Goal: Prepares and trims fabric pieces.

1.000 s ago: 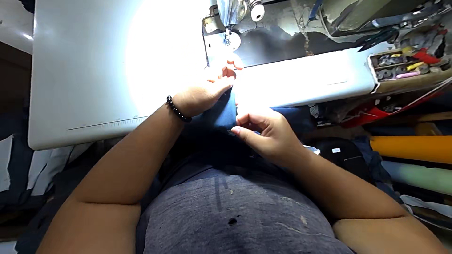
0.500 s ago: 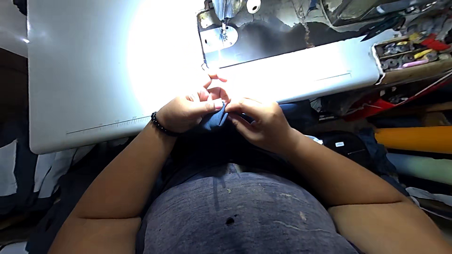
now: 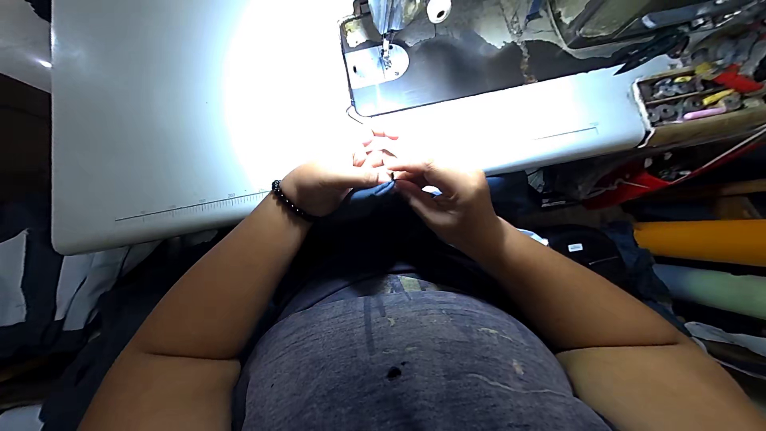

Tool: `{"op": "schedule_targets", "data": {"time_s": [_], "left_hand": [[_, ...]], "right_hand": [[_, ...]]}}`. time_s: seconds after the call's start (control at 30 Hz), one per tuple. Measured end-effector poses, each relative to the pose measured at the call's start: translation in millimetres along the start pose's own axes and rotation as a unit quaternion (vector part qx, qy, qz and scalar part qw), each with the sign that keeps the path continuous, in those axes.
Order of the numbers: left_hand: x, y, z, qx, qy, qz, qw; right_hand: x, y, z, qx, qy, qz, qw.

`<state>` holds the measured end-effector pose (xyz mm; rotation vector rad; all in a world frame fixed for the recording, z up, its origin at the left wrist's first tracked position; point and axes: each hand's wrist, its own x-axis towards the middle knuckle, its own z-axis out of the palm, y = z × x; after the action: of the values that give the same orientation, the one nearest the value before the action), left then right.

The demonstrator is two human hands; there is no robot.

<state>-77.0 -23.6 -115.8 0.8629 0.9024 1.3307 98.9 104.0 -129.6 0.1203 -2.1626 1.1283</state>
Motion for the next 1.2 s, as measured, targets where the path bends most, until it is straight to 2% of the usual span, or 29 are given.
{"op": "schedule_targets", "data": {"time_s": [0.1,0.17,0.3,0.4,0.57,0.7,0.8,0.9,0.97,1.03,1.07,1.13,1.2], "left_hand": [[8,5,-7,0.07,0.105,-0.065,0.99],[16,13,-2,0.165,0.162,-0.041,0.972],[19,32,2,0.337,0.141,0.037,0.93],[21,34,7,0.43,0.133,0.039,0.892],[23,29,6,0.46,0.15,0.031,0.875],[23,29,2,0.445,0.133,0.026,0.885],[26,29,0,0.474,0.142,0.009,0.869],[29,32,-6,0.487,0.166,-0.061,0.855],[29,30,-13,0.423,0.2,-0.105,0.878],[27,28,-13,0.346,0.224,-0.137,0.901],[28,27,-14,0.335,0.23,-0.142,0.903],[30,22,-17,0.364,0.234,-0.135,0.891],[32,24,-18,0.393,0.233,-0.124,0.881]], "right_hand": [[7,4,-9,-0.034,0.013,0.034,0.999],[15,7,-15,-0.057,0.012,0.076,0.995],[25,17,-21,-0.045,-0.006,0.114,0.992],[27,22,-21,-0.032,-0.011,0.124,0.992],[28,24,-22,-0.05,-0.019,0.132,0.99],[28,26,-23,-0.059,-0.03,0.139,0.988],[30,26,-24,-0.104,-0.045,0.136,0.984],[37,-9,-41,-0.226,-0.124,0.086,0.962],[34,-52,-58,-0.244,-0.196,0.003,0.95],[20,-83,-63,-0.218,-0.305,-0.069,0.925],[12,-87,-59,-0.218,-0.365,-0.067,0.903],[0,-82,-43,-0.277,-0.436,0.017,0.856],[-2,-71,-34,-0.364,-0.421,0.124,0.821]]}}
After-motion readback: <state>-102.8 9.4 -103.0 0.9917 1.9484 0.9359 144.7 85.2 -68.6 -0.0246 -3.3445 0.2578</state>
